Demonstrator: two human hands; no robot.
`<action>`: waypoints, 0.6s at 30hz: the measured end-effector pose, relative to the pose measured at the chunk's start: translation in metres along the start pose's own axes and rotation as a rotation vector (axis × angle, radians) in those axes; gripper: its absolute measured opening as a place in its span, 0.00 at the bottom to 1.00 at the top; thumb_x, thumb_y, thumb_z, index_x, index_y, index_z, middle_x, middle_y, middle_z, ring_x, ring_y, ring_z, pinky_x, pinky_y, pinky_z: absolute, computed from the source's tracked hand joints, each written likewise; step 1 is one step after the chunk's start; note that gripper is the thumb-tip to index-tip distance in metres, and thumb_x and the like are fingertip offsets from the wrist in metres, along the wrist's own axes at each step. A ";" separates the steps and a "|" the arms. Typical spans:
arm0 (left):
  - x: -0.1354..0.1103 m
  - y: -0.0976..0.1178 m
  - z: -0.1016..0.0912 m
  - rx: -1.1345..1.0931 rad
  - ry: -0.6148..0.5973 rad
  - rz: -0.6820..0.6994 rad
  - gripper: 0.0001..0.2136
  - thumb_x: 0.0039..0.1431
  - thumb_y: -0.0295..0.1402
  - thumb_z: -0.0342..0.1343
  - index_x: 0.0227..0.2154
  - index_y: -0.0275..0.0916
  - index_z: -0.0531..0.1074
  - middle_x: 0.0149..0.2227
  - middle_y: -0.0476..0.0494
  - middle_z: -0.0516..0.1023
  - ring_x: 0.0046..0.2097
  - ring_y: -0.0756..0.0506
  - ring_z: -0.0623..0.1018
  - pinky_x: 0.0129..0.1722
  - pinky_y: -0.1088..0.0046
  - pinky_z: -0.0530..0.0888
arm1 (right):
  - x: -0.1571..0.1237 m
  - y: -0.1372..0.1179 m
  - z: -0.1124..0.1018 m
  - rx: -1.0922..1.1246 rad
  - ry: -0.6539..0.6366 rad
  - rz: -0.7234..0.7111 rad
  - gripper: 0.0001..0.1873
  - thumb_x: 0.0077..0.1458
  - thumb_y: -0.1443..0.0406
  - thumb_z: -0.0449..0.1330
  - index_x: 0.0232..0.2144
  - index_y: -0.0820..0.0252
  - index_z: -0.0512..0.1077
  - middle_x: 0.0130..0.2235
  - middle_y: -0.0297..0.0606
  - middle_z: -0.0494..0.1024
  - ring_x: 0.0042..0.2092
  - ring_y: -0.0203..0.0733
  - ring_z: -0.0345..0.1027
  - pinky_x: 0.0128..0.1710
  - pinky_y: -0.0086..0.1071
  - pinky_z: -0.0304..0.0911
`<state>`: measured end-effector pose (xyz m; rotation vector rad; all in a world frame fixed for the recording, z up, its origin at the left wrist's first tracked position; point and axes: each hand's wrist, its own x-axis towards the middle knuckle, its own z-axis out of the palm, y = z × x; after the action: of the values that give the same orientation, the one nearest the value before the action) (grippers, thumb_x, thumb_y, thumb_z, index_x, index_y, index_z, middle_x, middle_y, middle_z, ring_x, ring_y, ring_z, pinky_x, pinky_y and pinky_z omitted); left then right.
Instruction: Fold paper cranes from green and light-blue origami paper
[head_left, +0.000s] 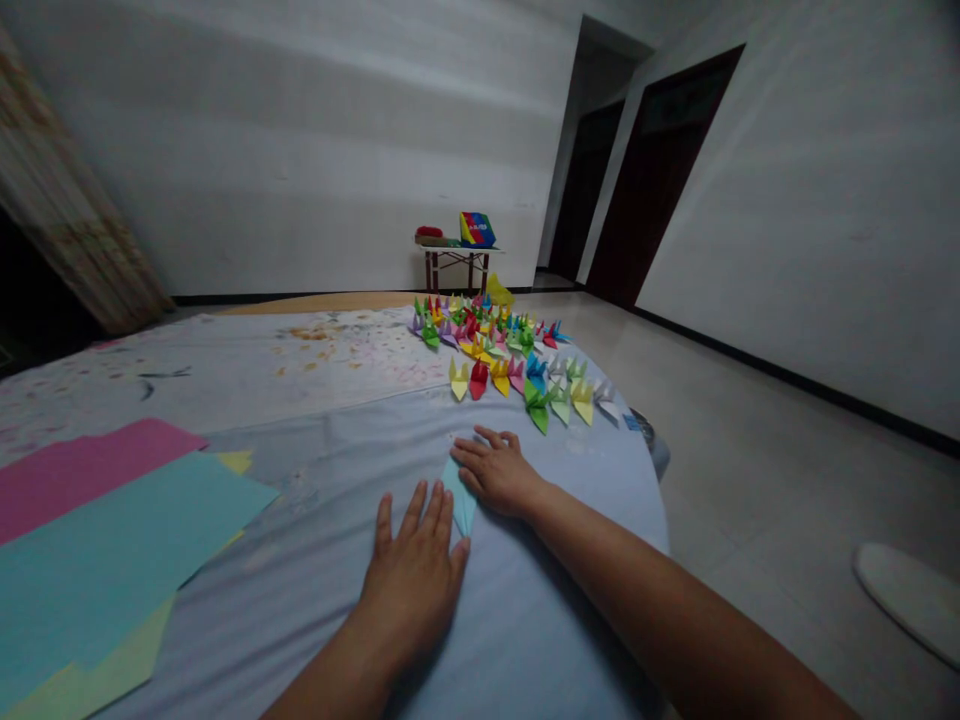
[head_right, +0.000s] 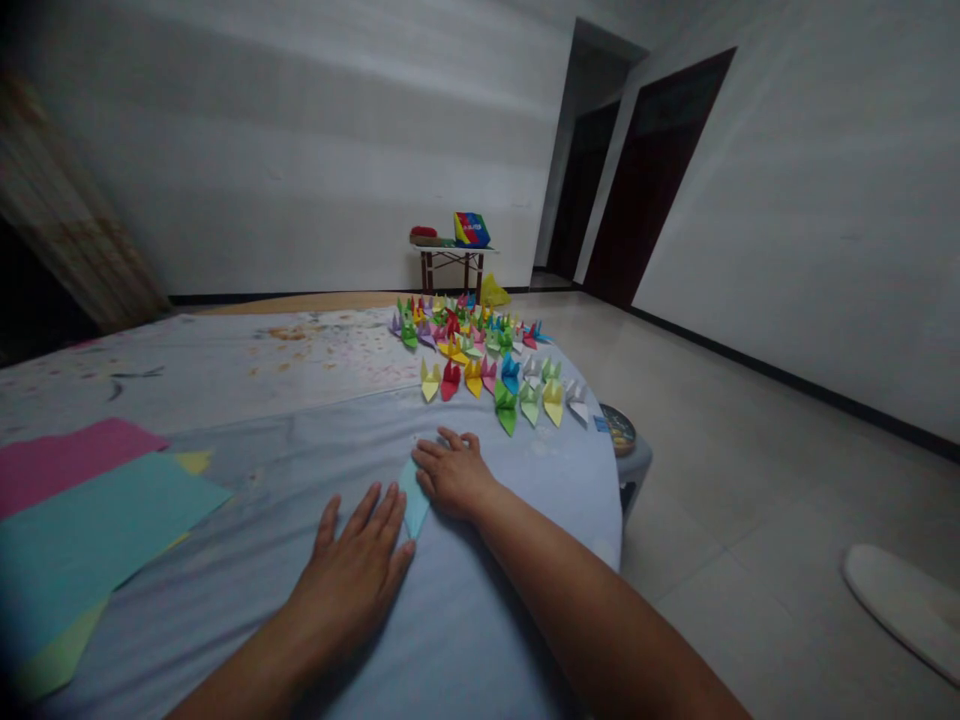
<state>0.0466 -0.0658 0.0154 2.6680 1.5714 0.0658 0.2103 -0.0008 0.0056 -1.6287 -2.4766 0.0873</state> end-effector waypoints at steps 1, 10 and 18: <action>-0.002 0.000 -0.002 -0.007 -0.018 0.006 0.24 0.60 0.38 0.35 0.57 0.34 0.56 0.60 0.39 0.53 0.62 0.38 0.49 0.57 0.46 0.36 | 0.000 0.000 -0.001 -0.005 0.000 -0.001 0.22 0.59 0.58 0.42 0.55 0.48 0.56 0.59 0.32 0.58 0.61 0.49 0.38 0.52 0.49 0.40; -0.012 0.005 -0.022 -0.066 -0.176 0.075 0.24 0.58 0.38 0.36 0.56 0.36 0.58 0.59 0.38 0.55 0.61 0.40 0.52 0.57 0.47 0.35 | 0.004 0.002 -0.005 0.030 -0.043 0.010 0.21 0.58 0.56 0.43 0.54 0.47 0.57 0.58 0.32 0.59 0.60 0.48 0.41 0.52 0.48 0.39; -0.011 0.009 -0.026 -0.055 -0.190 0.094 0.25 0.58 0.39 0.36 0.56 0.33 0.58 0.59 0.34 0.56 0.61 0.40 0.53 0.58 0.47 0.35 | 0.026 0.004 0.001 0.102 0.016 0.111 0.29 0.47 0.45 0.52 0.48 0.52 0.63 0.52 0.43 0.63 0.54 0.51 0.48 0.48 0.47 0.45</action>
<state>0.0475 -0.0788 0.0422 2.6162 1.3684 -0.1348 0.2032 0.0248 0.0070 -1.7167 -2.3281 0.2109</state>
